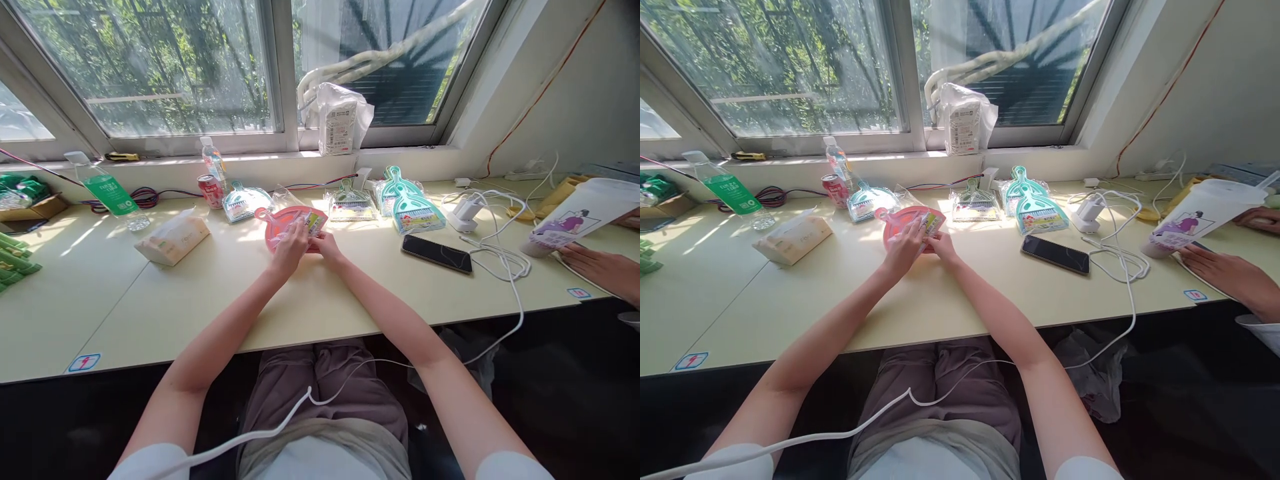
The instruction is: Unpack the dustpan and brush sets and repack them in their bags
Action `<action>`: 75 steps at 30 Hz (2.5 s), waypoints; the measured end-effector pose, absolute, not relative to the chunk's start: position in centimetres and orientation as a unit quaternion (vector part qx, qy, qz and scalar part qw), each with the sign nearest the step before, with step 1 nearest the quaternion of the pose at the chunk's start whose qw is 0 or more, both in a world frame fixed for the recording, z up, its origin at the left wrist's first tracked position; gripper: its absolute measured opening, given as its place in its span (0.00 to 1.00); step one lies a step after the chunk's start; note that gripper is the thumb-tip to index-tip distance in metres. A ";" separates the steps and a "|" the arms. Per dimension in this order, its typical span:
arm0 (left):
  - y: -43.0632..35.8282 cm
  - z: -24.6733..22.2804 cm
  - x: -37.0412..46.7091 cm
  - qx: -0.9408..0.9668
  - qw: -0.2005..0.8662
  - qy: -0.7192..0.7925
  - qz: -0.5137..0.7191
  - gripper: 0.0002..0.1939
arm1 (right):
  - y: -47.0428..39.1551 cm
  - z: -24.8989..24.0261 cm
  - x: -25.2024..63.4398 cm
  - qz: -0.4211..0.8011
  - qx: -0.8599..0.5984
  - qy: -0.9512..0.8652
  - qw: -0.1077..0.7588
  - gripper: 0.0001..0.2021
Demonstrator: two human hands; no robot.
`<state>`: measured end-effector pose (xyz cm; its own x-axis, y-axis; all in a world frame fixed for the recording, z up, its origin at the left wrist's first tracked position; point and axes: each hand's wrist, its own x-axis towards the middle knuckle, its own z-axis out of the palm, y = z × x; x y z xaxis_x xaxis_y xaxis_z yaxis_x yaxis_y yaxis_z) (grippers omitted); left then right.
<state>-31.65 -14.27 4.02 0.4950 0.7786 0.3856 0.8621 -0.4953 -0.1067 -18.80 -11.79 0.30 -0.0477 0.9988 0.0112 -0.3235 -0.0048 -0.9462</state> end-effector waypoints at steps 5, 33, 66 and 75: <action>-13.6 3.6 -32.0 -0.852 0.145 -0.455 -0.215 0.33 | -11.9 0.4 -18.7 0.574 -0.371 -0.419 0.598 0.06; -10.4 3.4 -33.7 -0.463 -0.449 -0.458 -0.612 0.32 | -12.1 1.0 -18.6 0.574 -0.337 -0.355 0.657 0.06; -10.2 1.8 -33.5 -0.492 -0.590 -0.405 -0.496 0.20 | -11.0 0.2 -18.0 0.620 -0.360 -0.305 0.627 0.06; -9.6 2.4 -34.8 -0.480 -0.553 -0.445 -0.515 0.21 | -10.4 0.3 -18.0 0.646 -0.452 -0.350 0.506 0.15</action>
